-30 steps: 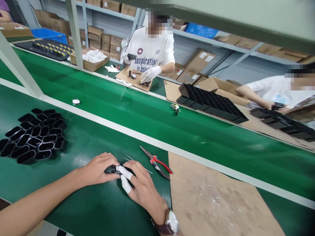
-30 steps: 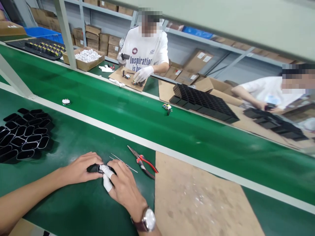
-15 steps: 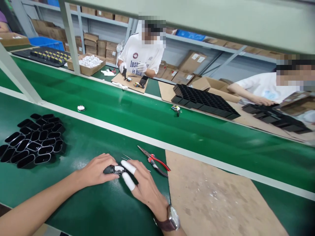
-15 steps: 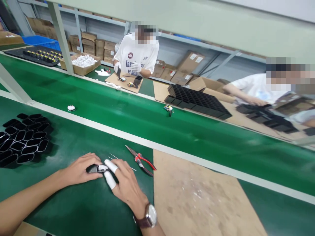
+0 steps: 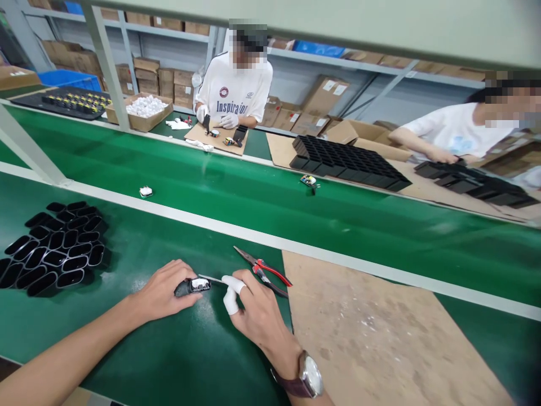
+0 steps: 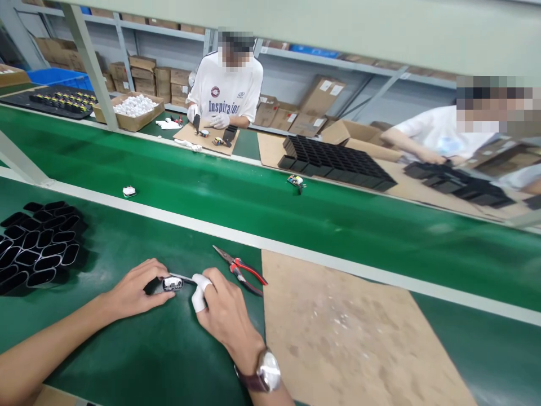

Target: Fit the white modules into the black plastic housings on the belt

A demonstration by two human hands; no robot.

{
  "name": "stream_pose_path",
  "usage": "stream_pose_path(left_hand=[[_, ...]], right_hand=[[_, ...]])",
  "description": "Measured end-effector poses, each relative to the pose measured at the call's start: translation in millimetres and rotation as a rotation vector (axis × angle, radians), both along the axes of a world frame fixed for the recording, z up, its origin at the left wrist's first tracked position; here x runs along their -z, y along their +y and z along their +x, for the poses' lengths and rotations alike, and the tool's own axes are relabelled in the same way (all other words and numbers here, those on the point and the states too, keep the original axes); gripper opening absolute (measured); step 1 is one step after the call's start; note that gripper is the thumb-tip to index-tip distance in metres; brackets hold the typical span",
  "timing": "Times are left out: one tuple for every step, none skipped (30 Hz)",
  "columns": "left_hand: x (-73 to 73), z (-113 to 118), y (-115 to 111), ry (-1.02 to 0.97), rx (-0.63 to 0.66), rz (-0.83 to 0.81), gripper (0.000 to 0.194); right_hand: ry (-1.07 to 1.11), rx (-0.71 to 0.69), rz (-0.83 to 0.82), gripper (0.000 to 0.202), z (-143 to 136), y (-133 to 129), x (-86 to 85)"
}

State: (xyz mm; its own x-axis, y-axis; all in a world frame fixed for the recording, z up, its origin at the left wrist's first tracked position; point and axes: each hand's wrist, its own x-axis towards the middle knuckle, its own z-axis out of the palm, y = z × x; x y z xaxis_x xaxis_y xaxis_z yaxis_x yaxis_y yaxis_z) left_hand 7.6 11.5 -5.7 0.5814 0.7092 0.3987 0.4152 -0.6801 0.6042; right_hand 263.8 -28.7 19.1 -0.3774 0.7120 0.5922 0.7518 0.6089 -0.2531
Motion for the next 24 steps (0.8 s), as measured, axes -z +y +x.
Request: stream_pose_path(left_hand=[[-0.2, 0.1, 0.0, -0.005, -0.002, 0.011, 0.017], [-0.4, 0.2, 0.0, -0.010, -0.003, 0.017, 0.017], [-0.6, 0.2, 0.0, -0.014, -0.006, 0.022, 0.017], [-0.8, 0.3, 0.0, -0.018, -0.010, 0.026, 0.017], [-1.1, 0.3, 0.0, -0.023, -0.013, 0.030, 0.018], [-1.4, 0.4, 0.0, -0.028, -0.014, 0.033, 0.019], [-1.8, 0.5, 0.0, -0.035, -0.016, 0.037, 0.019], [-2.2, 0.7, 0.0, -0.042, -0.018, 0.039, 0.019], [-2.5, 0.9, 0.0, -0.049, -0.019, 0.040, 0.018], [-2.7, 1.0, 0.1, -0.055, -0.019, 0.041, 0.018], [-2.7, 1.2, 0.2, -0.060, -0.018, 0.041, 0.018], [-2.6, 1.2, 0.4, -0.065, -0.015, 0.043, 0.018], [-2.4, 1.2, 0.5, -0.067, -0.009, 0.045, 0.019], [-2.0, 1.1, 0.6, -0.066, -0.001, 0.048, 0.020], [-1.6, 0.9, 0.7, -0.062, 0.005, 0.052, 0.020], [-1.2, 0.7, 0.8, -0.057, 0.009, 0.059, 0.021], [-0.9, 0.4, 0.8, -0.051, 0.012, 0.066, 0.021], [-0.8, 0.3, 0.8, -0.045, 0.013, 0.074, 0.022], [-0.8, 0.1, 0.8, -0.040, 0.014, 0.081, 0.022], [-0.8, 0.1, 0.7, -0.037, 0.015, 0.088, 0.022], [-0.9, 0.1, 0.6, -0.037, 0.017, 0.098, 0.023], [-1.0, 0.1, 0.6, -0.039, 0.017, 0.110, 0.023], [-1.1, 0.3, 0.5, -0.042, 0.014, 0.123, 0.024], [-1.1, 0.4, 0.5, -0.047, 0.008, 0.137, 0.024]], right_hand=[[-0.021, -0.015, 0.010, 0.026, -0.4, -1.6, -2.5], [-0.048, -0.026, 0.014, 0.025, -0.1, -2.6, -4.0], [-0.072, -0.028, 0.016, 0.024, 0.6, -3.2, -4.7], [-0.091, -0.023, 0.017, 0.023, 1.5, -3.3, -4.7], [-0.104, -0.015, 0.018, 0.022, 2.6, -3.1, -4.4], [-0.112, -0.006, 0.020, 0.022, 3.6, -2.7, -3.9], [-0.117, 0.000, 0.020, 0.022, 4.3, -2.3, -3.5], [-0.121, 0.004, 0.021, 0.022, 4.8, -2.0, -3.3], [-0.123, 0.004, 0.022, 0.022, 4.8, -1.8, -3.3], [-0.126, 0.000, 0.022, 0.022, 4.3, -1.8, -3.5], [-0.130, -0.004, 0.024, 0.022, 3.4, -2.0, -4.0], [-0.134, -0.007, 0.028, 0.022, 2.2, -2.4, -4.4], [-0.136, -0.010, 0.034, 0.022, 0.7, -2.9, -4.9], [-0.138, -0.014, 0.041, 0.021, -0.9, -3.5, -5.5], [-0.139, -0.019, 0.047, 0.021, -2.4, -4.2, -6.0], [-0.140, -0.025, 0.052, 0.020, -3.7, -4.9, -6.7], [-0.137, -0.032, 0.056, 0.020, -4.7, -5.6, -7.6], [-0.133, -0.039, 0.057, 0.020, -5.3, -6.3, -8.8], [-0.127, -0.045, 0.058, 0.019, -5.6, -6.9, -10.2], [-0.122, -0.049, 0.058, 0.019, -5.7, -7.5, -11.9], [-0.119, -0.051, 0.059, 0.018, -5.6, -8.0, -13.6], [-0.118, -0.049, 0.061, 0.018, -5.5, -8.4, -15.3], [-0.122, -0.046, 0.065, 0.018, -5.4, -8.8, -16.7], [-0.130, -0.045, 0.068, 0.019, -5.5, -9.2, -17.8]])
